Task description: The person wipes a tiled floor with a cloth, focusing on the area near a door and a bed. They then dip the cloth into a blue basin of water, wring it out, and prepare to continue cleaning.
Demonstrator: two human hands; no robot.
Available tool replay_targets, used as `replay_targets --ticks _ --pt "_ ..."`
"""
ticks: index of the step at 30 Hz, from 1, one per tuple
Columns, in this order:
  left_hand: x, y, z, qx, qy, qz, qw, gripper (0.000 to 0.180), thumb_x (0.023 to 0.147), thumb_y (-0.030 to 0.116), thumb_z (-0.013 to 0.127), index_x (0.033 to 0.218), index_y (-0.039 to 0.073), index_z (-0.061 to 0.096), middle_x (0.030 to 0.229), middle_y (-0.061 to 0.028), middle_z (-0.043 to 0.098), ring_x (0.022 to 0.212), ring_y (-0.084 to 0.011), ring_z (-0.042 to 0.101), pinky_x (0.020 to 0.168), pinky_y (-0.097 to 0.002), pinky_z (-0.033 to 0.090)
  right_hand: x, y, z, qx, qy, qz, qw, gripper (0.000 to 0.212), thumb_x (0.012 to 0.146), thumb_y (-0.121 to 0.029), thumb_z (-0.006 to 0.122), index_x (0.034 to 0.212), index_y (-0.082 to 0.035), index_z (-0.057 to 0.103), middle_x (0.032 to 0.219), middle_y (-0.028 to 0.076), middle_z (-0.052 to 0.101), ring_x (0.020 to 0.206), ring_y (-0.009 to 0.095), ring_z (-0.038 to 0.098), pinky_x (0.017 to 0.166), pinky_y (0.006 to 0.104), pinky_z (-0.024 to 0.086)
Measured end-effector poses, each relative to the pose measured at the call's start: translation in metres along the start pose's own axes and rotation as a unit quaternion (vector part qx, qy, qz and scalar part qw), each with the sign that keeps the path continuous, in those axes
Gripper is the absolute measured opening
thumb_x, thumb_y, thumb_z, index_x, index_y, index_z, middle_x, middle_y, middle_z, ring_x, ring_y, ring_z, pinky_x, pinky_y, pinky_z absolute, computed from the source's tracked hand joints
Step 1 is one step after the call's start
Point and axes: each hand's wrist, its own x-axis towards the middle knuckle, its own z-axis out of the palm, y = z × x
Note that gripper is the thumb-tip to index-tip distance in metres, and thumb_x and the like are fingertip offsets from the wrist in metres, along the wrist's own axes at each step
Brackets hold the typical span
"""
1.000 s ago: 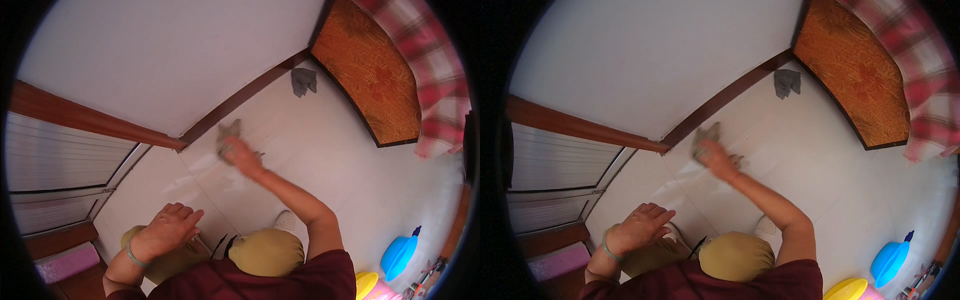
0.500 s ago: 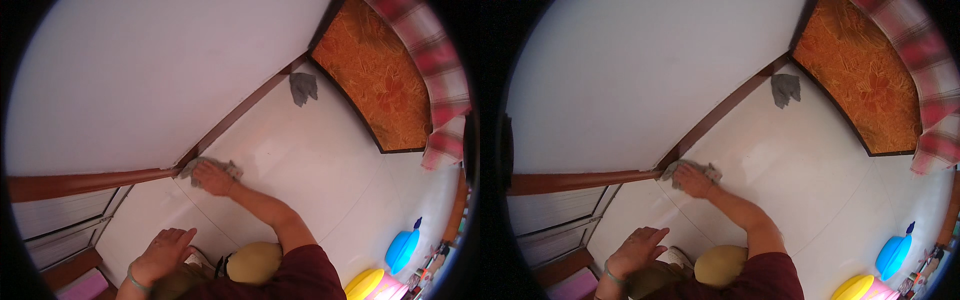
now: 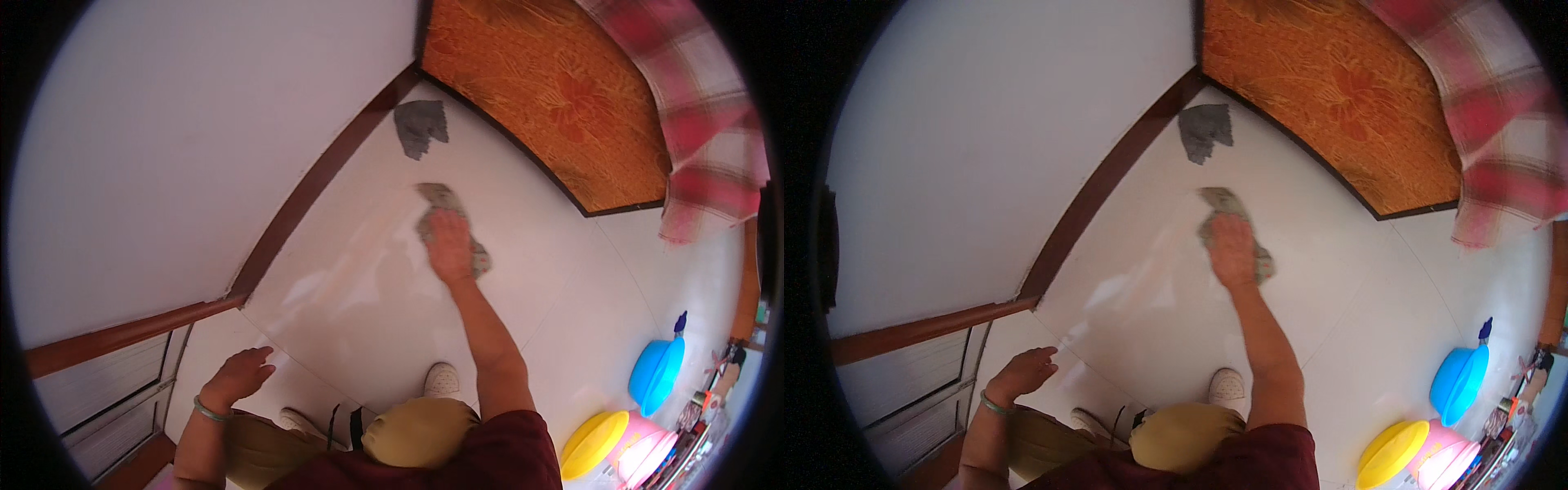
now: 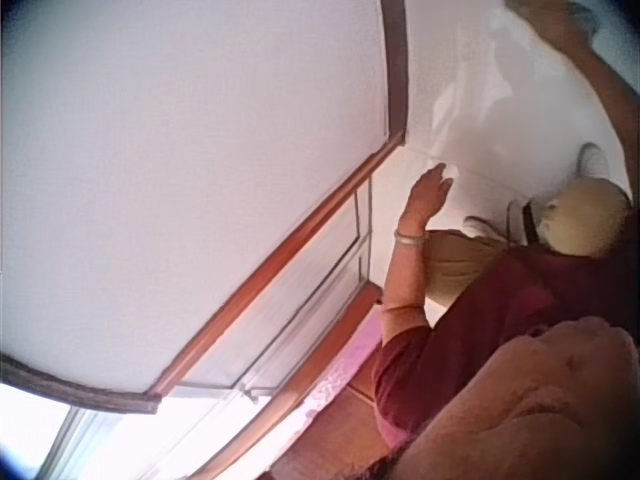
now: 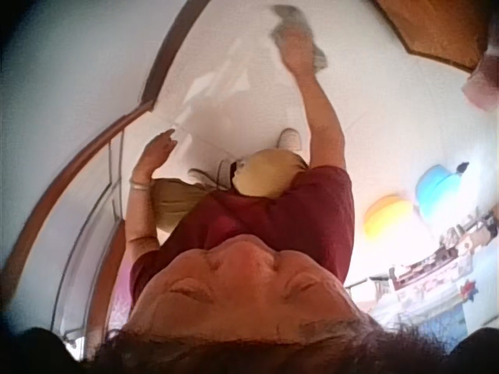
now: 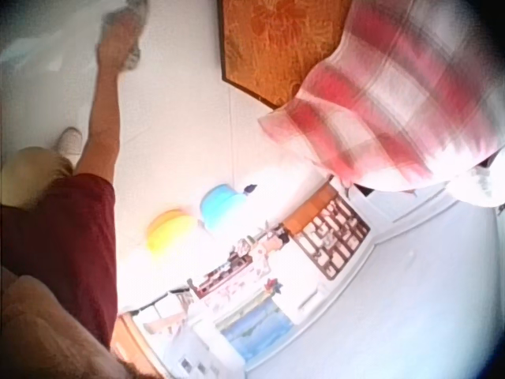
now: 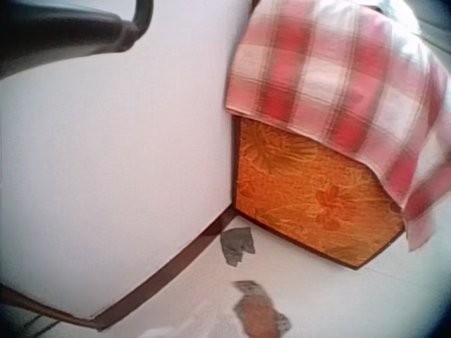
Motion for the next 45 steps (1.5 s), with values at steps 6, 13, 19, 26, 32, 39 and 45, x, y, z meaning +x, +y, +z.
replay_targets --ticks 6,13,19,26,32,39,45 --pt "-0.002 0.037 -0.012 -0.038 -0.009 -0.012 0.999 0.041 0.091 0.023 0.057 0.126 0.001 0.053 0.103 -0.0183 0.064 0.095 -0.0327 0.062 0.084 -0.04 0.049 -0.127 0.185 -0.035 -0.021 0.169 0.223 0.96 0.044 0.086 -0.015 0.059 0.128 -0.003 0.052 0.137 0.016 0.048 0.129 0.033 0.04 0.111 0.0455 0.027" --pt "-0.02 0.064 -0.021 -0.027 0.054 0.076 0.995 0.041 0.087 0.019 0.063 0.124 0.003 0.054 0.107 -0.0186 0.062 0.1 -0.0368 0.057 0.087 -0.0443 0.046 -0.121 0.257 -0.087 0.475 0.205 0.415 0.749 0.041 0.096 -0.037 0.051 0.116 -0.001 0.057 0.104 0.006 0.057 0.095 0.017 0.051 0.086 0.0336 0.044" --pt "-0.051 0.078 -0.031 -0.046 0.075 0.122 0.989 0.04 0.087 0.018 0.063 0.123 0.003 0.054 0.104 -0.0181 0.062 0.098 -0.0361 0.057 0.087 -0.043 0.046 -0.059 -0.026 -0.023 0.442 -0.021 -0.038 0.896 0.046 0.086 -0.014 0.063 0.129 -0.004 0.052 0.132 0.014 0.051 0.117 0.027 0.05 0.104 0.0394 0.037" --pt "-0.054 0.058 -0.04 -0.049 0.028 0.081 0.995 0.043 0.087 0.019 0.064 0.126 0.003 0.052 0.104 -0.0178 0.062 0.1 -0.0357 0.057 0.087 -0.0436 0.046 -0.138 -0.257 0.085 0.312 -0.152 -0.513 0.785 0.056 0.082 -0.029 0.065 0.128 -0.002 0.05 0.141 0.014 0.04 0.133 0.034 0.034 0.108 0.0455 0.03" --pt "-0.048 0.026 -0.032 -0.035 0.023 0.033 0.999 0.039 0.088 0.019 0.062 0.122 0.003 0.053 0.099 -0.0168 0.062 0.094 -0.0346 0.058 0.084 -0.0439 0.046 -0.009 -0.264 0.08 0.194 0.013 -0.433 0.88 0.042 0.073 -0.014 0.06 0.112 0.002 0.061 0.12 0.015 0.057 0.115 0.033 0.052 0.101 0.0431 0.039" --pt "-0.036 0.023 -0.038 -0.073 0.033 0.009 0.997 0.042 0.088 0.018 0.062 0.127 0.005 0.051 0.11 -0.0189 0.062 0.103 -0.0361 0.057 0.089 -0.0433 0.046 0.12 -0.12 0.044 0.128 0.11 -0.155 0.973 0.034 0.085 -0.014 0.053 0.116 0.0 0.058 0.116 0.018 0.06 0.113 0.035 0.052 0.097 0.0447 0.042" --pt "-0.048 0.036 -0.045 -0.076 0.095 0.078 0.99 0.039 0.089 0.02 0.061 0.122 0.002 0.053 0.1 -0.0158 0.061 0.095 -0.0348 0.057 0.084 -0.0428 0.046 0.135 -0.092 0.047 0.111 0.105 -0.084 0.985 0.037 0.093 -0.016 0.051 0.129 -0.007 0.054 0.135 0.01 0.052 0.128 0.033 0.041 0.108 0.0452 0.029"
